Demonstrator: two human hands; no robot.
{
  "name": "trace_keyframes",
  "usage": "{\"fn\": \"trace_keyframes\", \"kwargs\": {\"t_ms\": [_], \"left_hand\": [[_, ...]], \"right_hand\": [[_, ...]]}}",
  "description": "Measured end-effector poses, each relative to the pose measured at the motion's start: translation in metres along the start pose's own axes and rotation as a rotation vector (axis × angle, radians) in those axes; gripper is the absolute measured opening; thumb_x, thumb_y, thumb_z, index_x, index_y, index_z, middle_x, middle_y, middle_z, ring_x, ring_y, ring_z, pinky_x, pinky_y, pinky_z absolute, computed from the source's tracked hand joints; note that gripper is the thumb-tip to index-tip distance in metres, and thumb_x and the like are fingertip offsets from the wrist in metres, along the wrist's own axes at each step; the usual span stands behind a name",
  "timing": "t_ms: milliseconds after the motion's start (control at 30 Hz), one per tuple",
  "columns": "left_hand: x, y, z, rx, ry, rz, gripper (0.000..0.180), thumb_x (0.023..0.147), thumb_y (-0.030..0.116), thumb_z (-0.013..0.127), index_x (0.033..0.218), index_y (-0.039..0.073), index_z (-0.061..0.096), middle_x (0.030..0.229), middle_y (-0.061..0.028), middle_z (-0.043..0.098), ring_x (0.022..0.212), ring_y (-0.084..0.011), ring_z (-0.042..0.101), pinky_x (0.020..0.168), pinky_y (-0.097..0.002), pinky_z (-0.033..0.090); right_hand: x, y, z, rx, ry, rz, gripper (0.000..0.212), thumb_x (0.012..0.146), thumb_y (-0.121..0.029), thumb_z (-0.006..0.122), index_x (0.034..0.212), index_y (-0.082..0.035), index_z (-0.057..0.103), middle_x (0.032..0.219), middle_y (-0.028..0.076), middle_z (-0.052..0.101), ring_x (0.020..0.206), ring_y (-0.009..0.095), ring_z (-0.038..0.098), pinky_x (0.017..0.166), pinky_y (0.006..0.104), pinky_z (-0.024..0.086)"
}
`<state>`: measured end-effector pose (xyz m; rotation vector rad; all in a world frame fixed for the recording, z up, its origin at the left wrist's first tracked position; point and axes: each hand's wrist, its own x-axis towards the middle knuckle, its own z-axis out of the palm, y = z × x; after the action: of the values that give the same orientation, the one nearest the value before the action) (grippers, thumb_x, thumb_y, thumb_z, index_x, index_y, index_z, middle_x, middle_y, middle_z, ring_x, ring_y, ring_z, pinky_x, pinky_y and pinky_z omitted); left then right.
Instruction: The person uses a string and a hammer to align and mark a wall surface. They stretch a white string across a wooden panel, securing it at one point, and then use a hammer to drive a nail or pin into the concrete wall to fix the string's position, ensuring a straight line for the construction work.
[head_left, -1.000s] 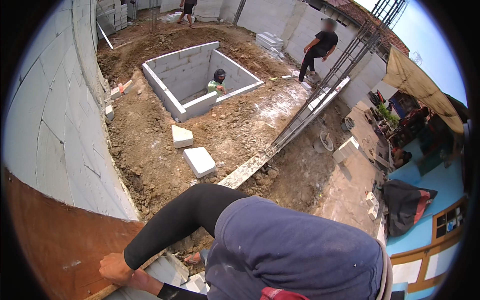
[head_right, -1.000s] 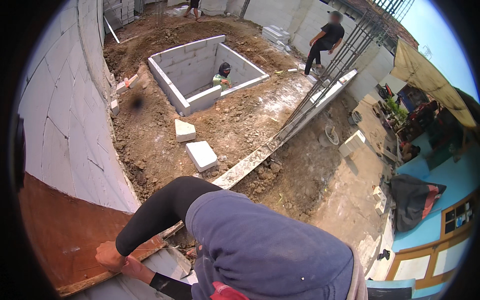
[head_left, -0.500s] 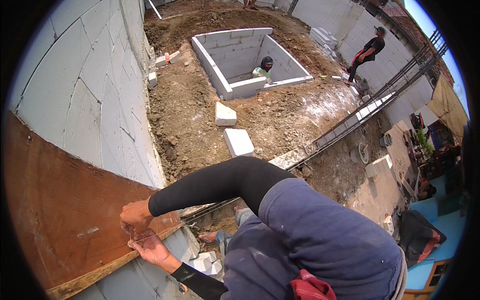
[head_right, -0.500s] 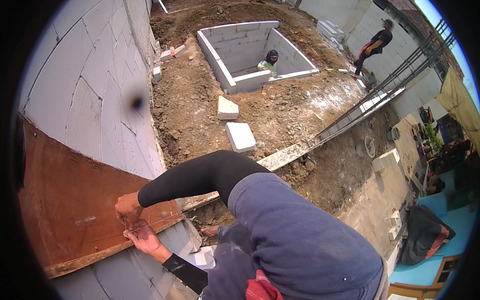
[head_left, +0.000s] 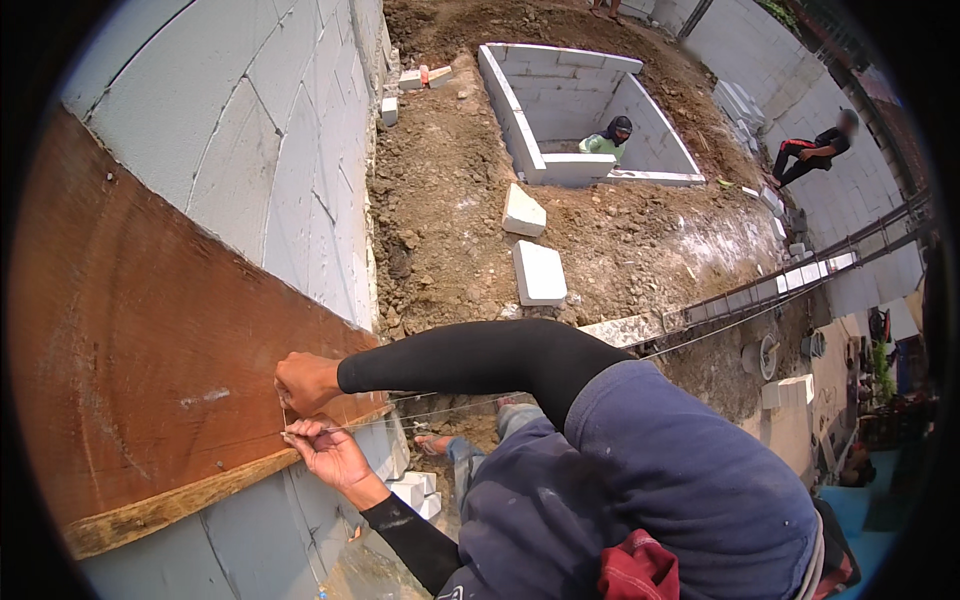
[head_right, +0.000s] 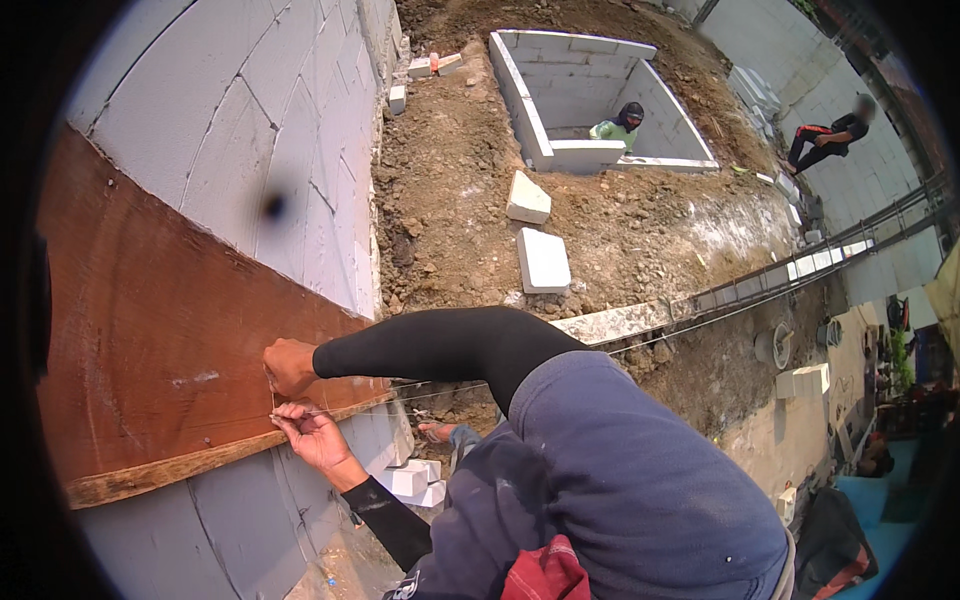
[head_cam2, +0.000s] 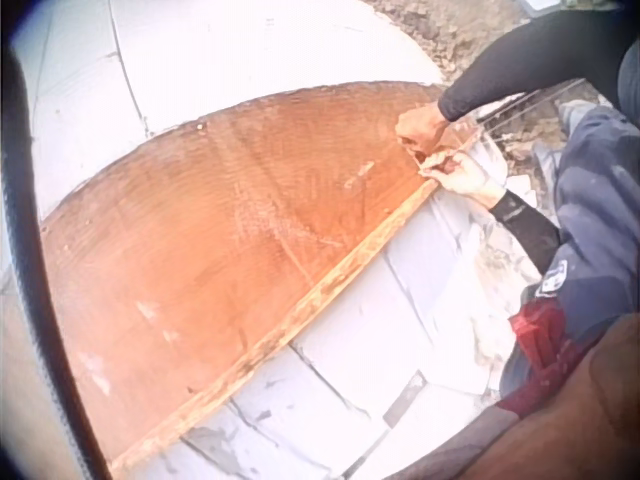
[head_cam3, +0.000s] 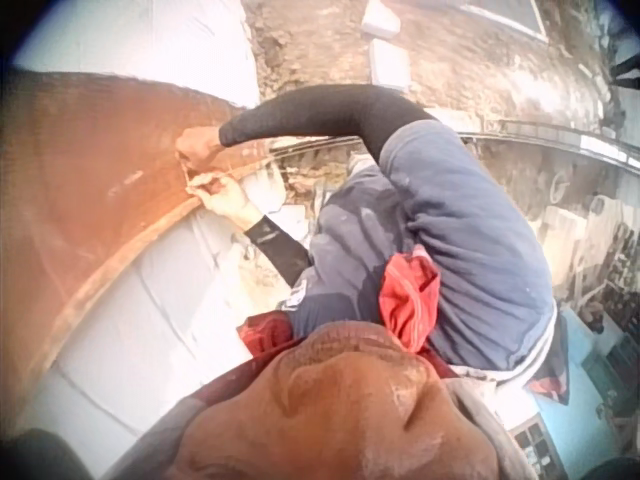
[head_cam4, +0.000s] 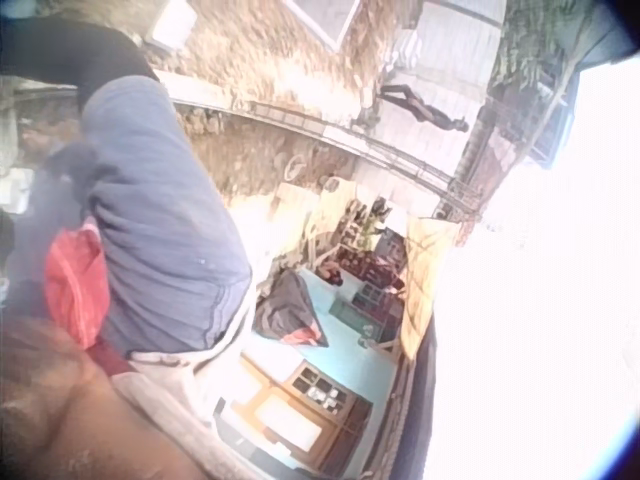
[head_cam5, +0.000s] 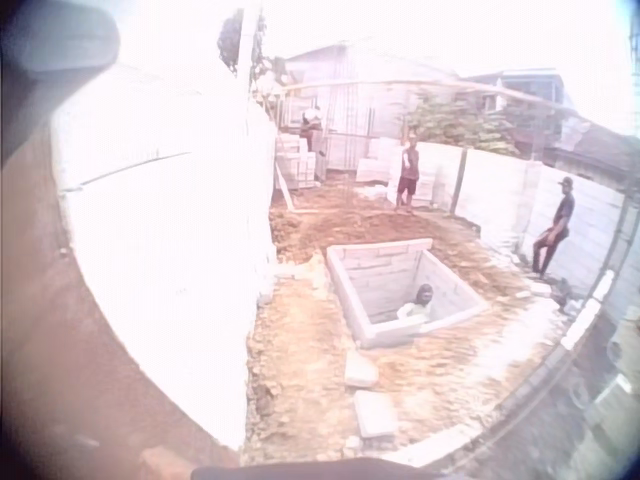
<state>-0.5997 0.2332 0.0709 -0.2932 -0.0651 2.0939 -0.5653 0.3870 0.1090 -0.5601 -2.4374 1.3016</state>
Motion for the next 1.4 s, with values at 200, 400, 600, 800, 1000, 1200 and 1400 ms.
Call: {"fn": "trace_keyframes", "kwargs": {"t_ms": [200,400,600,800,1000,1200,1400], "left_hand": [[0.004,0.003,-0.007,0.033,-0.015,0.078,0.014,0.099,0.013,0.057,0.105,0.001,0.061,0.099,-0.0074,0.065,0.087,-0.0172,0.06,0.077,-0.0313,0.052],[0.015,0.021,-0.032,-0.081,0.033,0.012,0.03,0.1,0.011,0.054,0.126,-0.002,0.055,0.125,-0.0162,0.06,0.119,-0.0255,0.055,0.105,-0.0402,0.042],[0.003,0.02,-0.04,0.175,-0.141,-0.044,0.03,0.098,0.01,0.054,0.127,0.0,0.054,0.13,-0.0153,0.058,0.12,-0.025,0.055,0.107,-0.0418,0.041],[0.003,0.006,-0.015,0.211,0.001,0.038,0.02,0.097,0.02,0.06,0.112,0.007,0.063,0.117,-0.0077,0.065,0.117,-0.0225,0.057,0.104,-0.0414,0.042],[0.002,0.0,-0.007,0.114,0.058,0.099,0.011,0.094,0.011,0.064,0.104,0.008,0.067,0.099,-0.0048,0.068,0.091,-0.0187,0.063,0.085,-0.0376,0.052],[0.003,0.007,-0.008,0.123,0.103,0.152,0.011,0.094,0.007,0.062,0.105,0.008,0.066,0.098,-0.0054,0.068,0.085,-0.0166,0.063,0.076,-0.0308,0.055],[-0.003,-0.004,0.002,0.062,0.063,0.117,0.013,0.096,0.008,0.06,0.107,0.002,0.064,0.104,-0.0102,0.068,0.092,-0.0208,0.064,0.083,-0.0348,0.055]], "right_hand": [[0.001,-0.026,-0.017,-0.027,0.028,0.066,0.013,0.07,-0.011,0.062,0.07,-0.001,0.07,0.075,0.024,0.068,0.077,0.041,0.069,0.068,0.0464,0.056],[-0.026,-0.08,-0.016,0.042,-0.082,0.009,0.009,0.068,-0.008,0.062,0.067,-0.002,0.069,0.073,0.023,0.066,0.074,0.039,0.068,0.066,0.0461,0.053],[-0.059,-0.085,-0.016,-0.472,-0.105,-0.203,0.015,0.071,-0.019,0.065,0.072,-0.004,0.069,0.075,0.016,0.068,0.075,0.036,0.069,0.064,0.044,0.053],[-0.057,-0.065,-0.05,-0.39,-0.244,-0.227,0.016,0.077,-0.019,0.065,0.088,-0.009,0.072,0.081,0.013,0.072,0.08,0.035,0.07,0.07,0.0445,0.055],[-0.016,-0.021,-0.037,-0.011,-0.232,-0.14,0.012,0.073,-0.011,0.064,0.081,-0.004,0.069,0.079,0.016,0.07,0.078,0.036,0.068,0.067,0.0431,0.052],[-0.003,-0.015,-0.023,-0.01,-0.106,-0.146,0.01,0.071,-0.012,0.065,0.076,-0.004,0.069,0.077,0.016,0.07,0.078,0.036,0.068,0.067,0.0426,0.053],[-0.01,-0.022,-0.012,0.011,0.015,-0.02,0.011,0.069,-0.009,0.066,0.078,-0.004,0.072,0.081,0.018,0.071,0.082,0.036,0.07,0.07,0.0425,0.056]]}}
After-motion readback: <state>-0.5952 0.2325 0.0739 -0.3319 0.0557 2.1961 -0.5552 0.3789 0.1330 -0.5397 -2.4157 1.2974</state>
